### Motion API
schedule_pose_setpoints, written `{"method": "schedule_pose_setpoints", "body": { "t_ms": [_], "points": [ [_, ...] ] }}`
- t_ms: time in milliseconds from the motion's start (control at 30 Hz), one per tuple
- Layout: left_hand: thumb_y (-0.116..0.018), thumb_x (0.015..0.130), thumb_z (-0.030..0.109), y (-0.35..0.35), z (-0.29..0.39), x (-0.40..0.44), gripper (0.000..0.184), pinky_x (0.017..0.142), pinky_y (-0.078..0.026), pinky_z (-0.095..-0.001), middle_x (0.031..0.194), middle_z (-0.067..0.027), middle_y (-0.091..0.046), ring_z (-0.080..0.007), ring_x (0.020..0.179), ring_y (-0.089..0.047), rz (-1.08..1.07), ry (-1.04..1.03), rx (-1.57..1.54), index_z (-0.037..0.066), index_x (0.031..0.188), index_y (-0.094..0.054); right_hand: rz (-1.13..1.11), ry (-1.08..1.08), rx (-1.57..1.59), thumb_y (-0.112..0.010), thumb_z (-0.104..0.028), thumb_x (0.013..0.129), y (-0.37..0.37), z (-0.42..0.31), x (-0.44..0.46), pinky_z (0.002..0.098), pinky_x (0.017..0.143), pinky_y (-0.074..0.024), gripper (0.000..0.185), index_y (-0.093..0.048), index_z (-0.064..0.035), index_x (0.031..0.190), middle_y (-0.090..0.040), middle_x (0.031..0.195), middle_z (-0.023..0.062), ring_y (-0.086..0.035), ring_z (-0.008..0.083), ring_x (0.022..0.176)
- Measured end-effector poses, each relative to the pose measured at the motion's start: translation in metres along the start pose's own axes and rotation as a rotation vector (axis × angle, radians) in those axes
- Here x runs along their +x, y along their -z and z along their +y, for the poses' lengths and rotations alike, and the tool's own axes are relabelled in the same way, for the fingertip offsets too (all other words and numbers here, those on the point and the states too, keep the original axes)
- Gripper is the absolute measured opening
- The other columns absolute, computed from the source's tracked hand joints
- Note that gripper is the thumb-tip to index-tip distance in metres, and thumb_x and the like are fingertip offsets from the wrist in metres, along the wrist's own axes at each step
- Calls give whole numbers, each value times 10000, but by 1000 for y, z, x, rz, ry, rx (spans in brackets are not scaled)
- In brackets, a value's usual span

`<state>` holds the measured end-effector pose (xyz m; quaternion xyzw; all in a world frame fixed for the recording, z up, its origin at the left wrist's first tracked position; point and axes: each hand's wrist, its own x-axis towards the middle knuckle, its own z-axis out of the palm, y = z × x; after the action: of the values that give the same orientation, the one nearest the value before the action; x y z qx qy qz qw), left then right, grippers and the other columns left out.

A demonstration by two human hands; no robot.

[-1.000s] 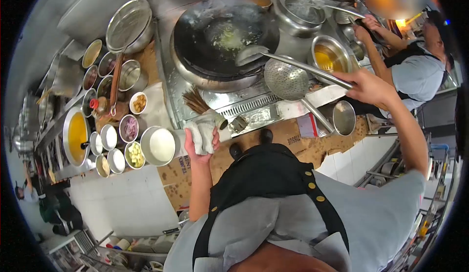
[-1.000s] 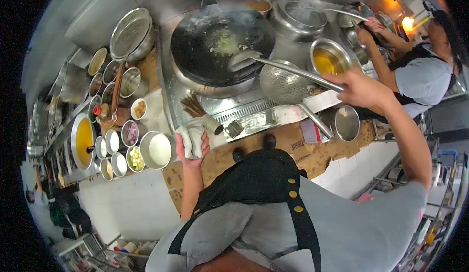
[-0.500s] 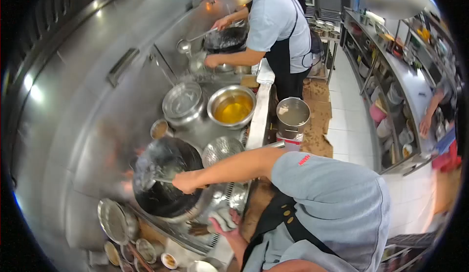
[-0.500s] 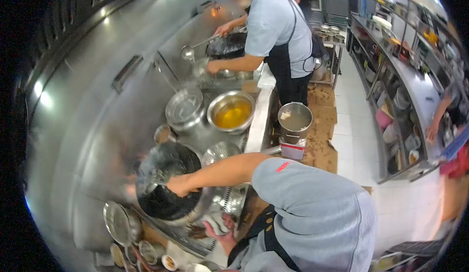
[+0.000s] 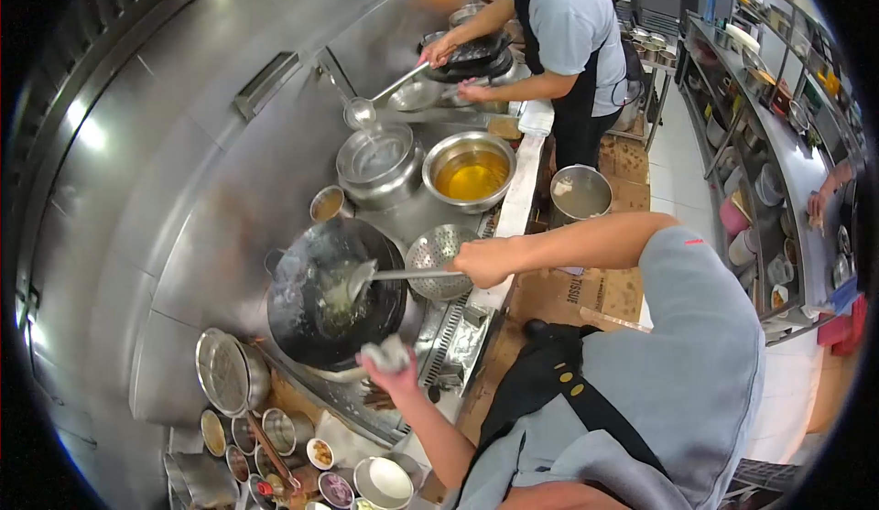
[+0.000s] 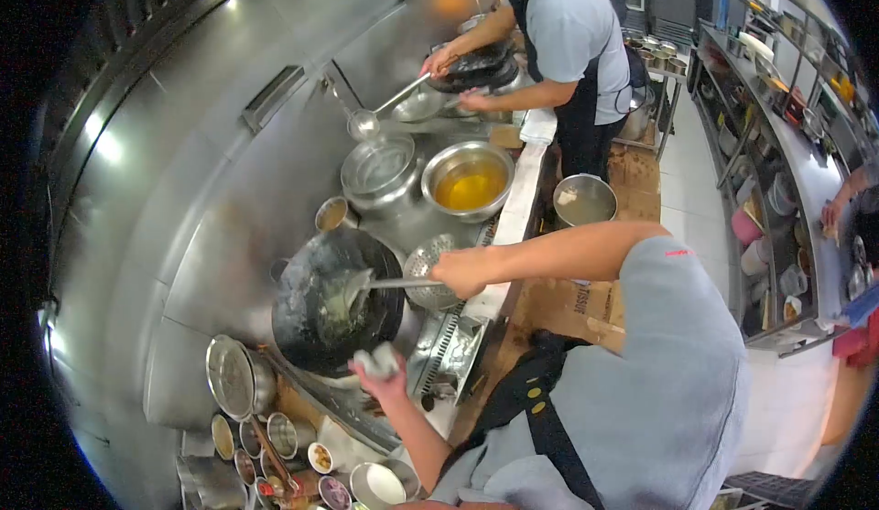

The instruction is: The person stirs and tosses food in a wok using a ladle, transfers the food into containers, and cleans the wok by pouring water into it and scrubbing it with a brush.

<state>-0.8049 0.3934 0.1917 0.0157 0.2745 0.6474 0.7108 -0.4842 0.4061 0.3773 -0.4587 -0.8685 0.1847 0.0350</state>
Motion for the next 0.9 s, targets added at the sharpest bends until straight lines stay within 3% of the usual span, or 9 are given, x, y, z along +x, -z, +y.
{"method": "schedule_pose_setpoints", "body": {
  "t_ms": [67, 133, 200, 267, 300, 467, 533, 667, 900],
  "points": [
    [-526, 802, 567, -67, -19, 15, 411, 642, -401, -444, 869, -34, -488, -267, 684, -462, 234, -60, 216, 175, 923, -484, 18, -34, 27, -531, 14, 648, -7, -2, 3, 454, 654, -482, 337, -569, 11, 983, -610, 767, 226, -605, 384, 770],
    [-486, 847, 524, -31, -25, 64, 392, 585, -364, -404, 795, -44, -437, -247, 680, -421, -173, 101, 124, 143, 782, -418, 19, -70, 63, -525, 20, 645, 2, -10, 0, 449, 662, -484, 382, -563, 7, 1025, -606, 760, 232, -606, 385, 776],
    [-497, 853, 460, -66, -34, 60, 318, 610, -394, -413, 829, -40, -477, -253, 720, -460, 254, 51, 36, 143, 841, -467, -4, -99, 48, -509, 26, 642, 9, -14, -5, 444, 679, -486, 452, -545, -2, 1092, -607, 777, 241, -608, 384, 778],
    [-506, 847, 386, -80, -37, 64, 256, 652, -423, -426, 898, -53, -521, -263, 792, -499, 331, 44, -25, 142, 925, -511, 30, -75, 100, -505, 18, 649, 1, -7, -11, 440, 682, -488, 520, -511, -19, 1167, -602, 762, 248, -607, 385, 755],
    [-519, 829, 371, -65, -36, 85, 331, 758, -426, -451, 1065, -44, -572, -271, 930, -534, 306, 78, -66, 145, 1071, -538, 87, -29, 155, -510, 8, 658, -7, 2, -12, 439, 675, -488, 554, -486, -33, 1210, -597, 739, 250, -605, 387, 731],
    [-521, 801, 179, -73, -50, 96, 267, 793, -455, -470, 1024, -95, -585, -295, 928, -552, 289, 44, -93, 71, 1045, -535, 106, -87, 399, -558, -23, 680, -33, 32, -1, 391, 726, -490, 561, -480, -35, 1236, -609, 892, 248, -605, 384, 768],
    [-545, 767, 133, -94, -52, 86, 249, 795, -464, -480, 976, -105, -582, -302, 915, -552, 241, 29, -69, 80, 1010, -530, 231, -13, 571, -583, -32, 681, -59, 57, 5, 330, 799, -465, 565, -481, -30, 1237, -578, 1101, 223, -624, 252, 874],
    [-508, 805, 184, -84, -48, 95, 114, 656, -474, -453, 847, -75, -533, -267, 768, -538, 533, 14, -32, 102, 881, -530, 130, -217, 881, -610, -2, 735, -23, 62, -12, 235, 453, -416, 559, -471, -72, 1272, -519, 596, 13, -491, 67, 487],
    [-486, 830, 202, -101, -54, 78, 127, 668, -468, -460, 853, -103, -536, -277, 785, -531, 513, -18, -26, 92, 885, -514, 169, -120, 871, -610, 6, 726, -6, 111, -3, 243, 454, -422, 561, -477, -72, 1265, -549, 612, 24, -498, 73, 479]
  ]
}}
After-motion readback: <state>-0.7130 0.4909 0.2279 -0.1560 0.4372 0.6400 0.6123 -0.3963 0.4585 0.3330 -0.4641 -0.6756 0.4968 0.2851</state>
